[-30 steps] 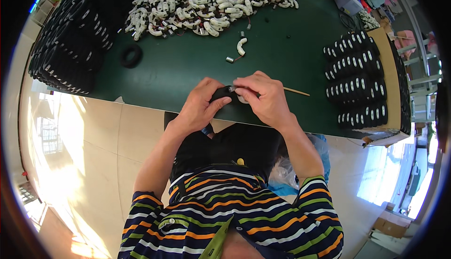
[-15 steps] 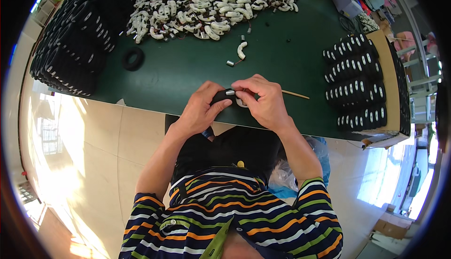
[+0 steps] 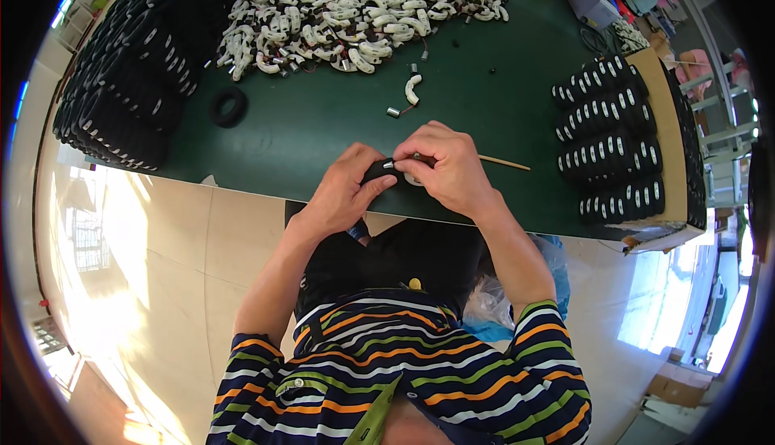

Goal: Assembling white plastic inserts into black rubber rings at a factory workbench.

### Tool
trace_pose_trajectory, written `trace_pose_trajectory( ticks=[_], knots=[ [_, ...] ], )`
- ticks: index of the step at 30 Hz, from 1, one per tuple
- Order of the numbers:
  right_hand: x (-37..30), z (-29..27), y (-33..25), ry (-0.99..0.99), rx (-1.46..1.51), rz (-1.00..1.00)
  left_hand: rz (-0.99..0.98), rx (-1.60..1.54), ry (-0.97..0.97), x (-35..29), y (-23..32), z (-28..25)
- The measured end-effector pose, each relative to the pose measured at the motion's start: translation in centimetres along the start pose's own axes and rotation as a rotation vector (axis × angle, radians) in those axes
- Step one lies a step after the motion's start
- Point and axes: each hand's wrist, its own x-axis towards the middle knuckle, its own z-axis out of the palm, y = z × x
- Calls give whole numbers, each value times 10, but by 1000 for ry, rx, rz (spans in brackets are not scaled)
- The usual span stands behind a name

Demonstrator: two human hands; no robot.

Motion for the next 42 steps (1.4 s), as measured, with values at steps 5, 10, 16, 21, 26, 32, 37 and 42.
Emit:
trace_pose_trajectory(
  ticks=[5, 10, 16, 21, 26, 32, 37, 42],
  knots=[
    [6, -1, -3, -42, 82, 94, -16, 3, -7, 0, 3, -1],
    [13, -7, -2, -170, 82, 135, 74, 118, -23, 1, -1, 1],
    [9, -8, 2, -37, 137, 196, 7, -30, -32, 2, 2, -2],
    [-29, -24, 23, 216, -262, 111, -293, -241, -27, -3, 6, -4],
    [-55, -28, 52, 143, -576, 81, -321, -402, -39, -13, 8, -5],
    [-65, -26, 40, 215, -376, 154, -364, -689, -103, -49, 37, -3],
    [-101, -25, -22, 77, 26, 372, -508, -668, -152, -88, 34, 11],
    [-141, 8, -40, -99, 52, 160, -715, -628, -174, -126, 39, 27]
  ],
)
